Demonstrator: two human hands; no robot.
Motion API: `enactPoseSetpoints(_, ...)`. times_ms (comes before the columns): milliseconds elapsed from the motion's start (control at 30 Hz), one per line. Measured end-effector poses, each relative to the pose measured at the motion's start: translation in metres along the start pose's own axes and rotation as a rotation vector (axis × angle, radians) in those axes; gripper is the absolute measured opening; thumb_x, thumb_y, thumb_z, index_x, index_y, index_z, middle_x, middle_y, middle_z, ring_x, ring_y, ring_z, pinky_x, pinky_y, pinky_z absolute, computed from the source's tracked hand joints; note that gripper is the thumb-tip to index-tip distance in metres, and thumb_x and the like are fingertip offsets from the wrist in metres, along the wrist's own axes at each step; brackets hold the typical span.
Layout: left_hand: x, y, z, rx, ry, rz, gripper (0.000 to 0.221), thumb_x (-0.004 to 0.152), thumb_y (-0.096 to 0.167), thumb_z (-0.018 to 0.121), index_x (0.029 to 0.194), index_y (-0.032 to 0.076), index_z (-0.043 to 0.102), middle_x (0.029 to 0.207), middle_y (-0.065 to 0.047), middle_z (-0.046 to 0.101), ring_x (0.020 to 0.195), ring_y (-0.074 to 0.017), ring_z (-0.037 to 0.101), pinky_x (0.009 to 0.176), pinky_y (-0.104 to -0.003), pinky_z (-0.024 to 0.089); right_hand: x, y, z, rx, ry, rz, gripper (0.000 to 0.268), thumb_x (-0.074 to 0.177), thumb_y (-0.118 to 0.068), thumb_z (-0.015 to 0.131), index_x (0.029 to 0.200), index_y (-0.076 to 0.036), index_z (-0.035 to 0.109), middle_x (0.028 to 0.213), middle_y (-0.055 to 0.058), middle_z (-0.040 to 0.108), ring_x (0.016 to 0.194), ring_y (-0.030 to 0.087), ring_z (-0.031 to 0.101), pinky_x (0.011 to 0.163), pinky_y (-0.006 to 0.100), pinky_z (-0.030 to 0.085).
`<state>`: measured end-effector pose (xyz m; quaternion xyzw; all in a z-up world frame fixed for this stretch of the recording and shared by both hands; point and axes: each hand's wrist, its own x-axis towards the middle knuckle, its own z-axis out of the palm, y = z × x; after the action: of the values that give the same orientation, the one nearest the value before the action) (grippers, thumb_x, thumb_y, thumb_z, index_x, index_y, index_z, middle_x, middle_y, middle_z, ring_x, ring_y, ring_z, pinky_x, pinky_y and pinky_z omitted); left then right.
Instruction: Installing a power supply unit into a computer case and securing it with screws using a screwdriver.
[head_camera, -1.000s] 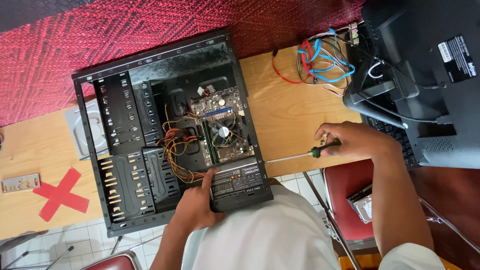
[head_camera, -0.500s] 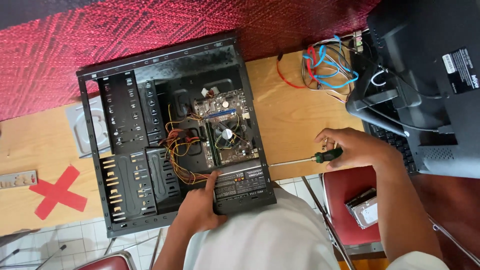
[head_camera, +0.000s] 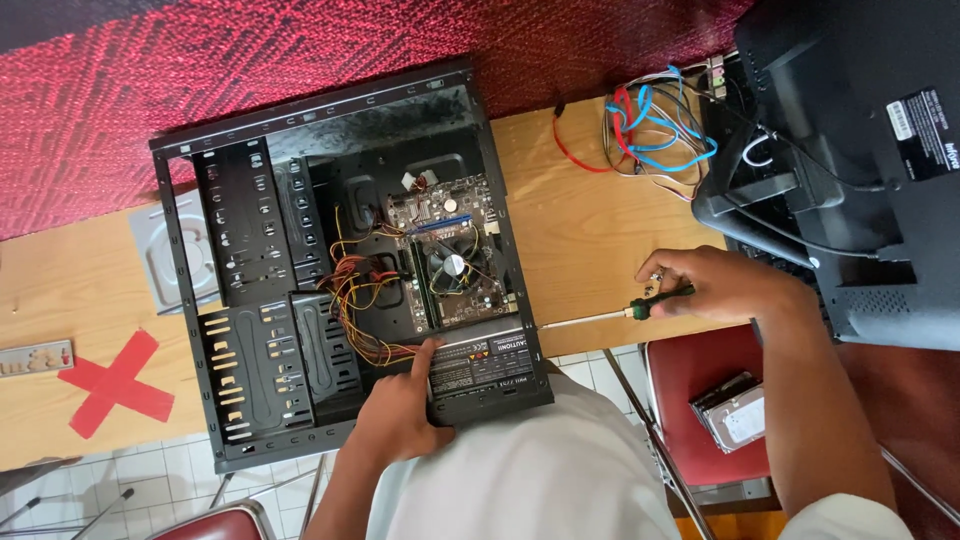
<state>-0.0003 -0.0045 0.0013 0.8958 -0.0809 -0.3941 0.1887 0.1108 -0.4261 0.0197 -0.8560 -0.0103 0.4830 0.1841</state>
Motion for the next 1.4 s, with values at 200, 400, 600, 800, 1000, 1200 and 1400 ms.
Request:
enactPoseSetpoints(200, 0.001, -0.001, 0.0, 0.016, -0.013, 0.0, 0.115, 0.065, 0.036, 0.081, 0.16, 0.02, 0.018, 0.066, -0.01, 0.064, 0.065, -0.0377, 0.063, 0.062, -0.045, 0.05, 0.0, -0.003, -0.003, 0.093, -0.065, -0.001, 0.03, 0.096, -0.034, 0.063, 0.123, -0.025, 0.071, 0.113, -0.009, 0.086, 0.101, 0.006, 0.074, 0.087, 0.022, 0.048)
enactPoseSetpoints(400, 0.001, 0.001, -0.001, 0.018, -0.019, -0.003, 0.116, 0.066, 0.036, 0.082, 0.161, 0.018, 0.017, 0.064, -0.009, 0.062, 0.061, -0.0352, 0.061, 0.057, -0.044, 0.048, 0.003, 0.0, 0.001, 0.022, -0.054, -0.009, 0.064, 0.074, -0.035, 0.086, 0.133, -0.034, 0.062, 0.119, -0.006, 0.075, 0.104, 0.012, 0.07, 0.09, 0.025, 0.047)
enactPoseSetpoints(600, 0.002, -0.001, 0.0, 0.019, -0.024, -0.02, 0.117, 0.066, 0.037, 0.082, 0.161, 0.018, 0.016, 0.07, -0.012, 0.065, 0.065, -0.0368, 0.063, 0.06, -0.045, 0.05, 0.014, 0.017, 0.007, 0.063, 0.003, -0.109, 0.069, 0.071, -0.017, 0.092, 0.132, -0.03, 0.062, 0.108, 0.0, 0.072, 0.103, 0.012, 0.069, 0.09, 0.025, 0.048)
enactPoseSetpoints(800, 0.004, -0.006, 0.006, 0.046, -0.013, -0.016, 0.122, 0.066, 0.04, 0.083, 0.163, 0.014, 0.014, 0.077, -0.014, 0.069, 0.07, -0.0394, 0.066, 0.064, -0.046, 0.052, 0.012, 0.016, 0.009, 0.121, 0.015, -0.055, 0.051, 0.079, -0.017, 0.087, 0.125, -0.027, 0.07, 0.114, -0.002, 0.075, 0.106, 0.012, 0.069, 0.092, 0.026, 0.047)
enactPoseSetpoints(1000, 0.002, -0.003, 0.004, 0.036, 0.009, -0.008, 0.12, 0.064, 0.038, 0.082, 0.162, 0.017, 0.016, 0.076, -0.015, 0.069, 0.069, -0.0406, 0.065, 0.063, -0.047, 0.053, 0.028, 0.047, 0.016, 0.175, -0.018, -0.136, 0.023, 0.086, -0.028, 0.08, 0.107, -0.019, 0.075, 0.117, -0.01, 0.079, 0.102, 0.008, 0.065, 0.095, 0.022, 0.04)
enactPoseSetpoints(1200, 0.0, -0.003, 0.005, 0.059, -0.001, 0.016, 0.12, 0.068, 0.04, 0.083, 0.163, 0.016, 0.013, 0.074, -0.012, 0.069, 0.064, -0.0387, 0.063, 0.06, -0.048, 0.05, 0.019, 0.045, 0.012, 0.253, -0.059, -0.08, 0.028, 0.089, -0.031, 0.075, 0.112, -0.016, 0.077, 0.124, -0.006, 0.082, 0.108, 0.009, 0.069, 0.098, 0.023, 0.041)
enactPoseSetpoints(1400, -0.005, 0.003, -0.004, 0.048, -0.022, 0.013, 0.117, 0.07, 0.039, 0.081, 0.163, 0.017, 0.012, 0.073, -0.011, 0.069, 0.063, -0.0365, 0.063, 0.061, -0.046, 0.051, 0.023, 0.054, 0.003, 0.238, -0.165, -0.012, 0.04, 0.091, -0.041, 0.064, 0.121, -0.019, 0.079, 0.12, -0.006, 0.08, 0.107, 0.007, 0.067, 0.093, 0.022, 0.045)
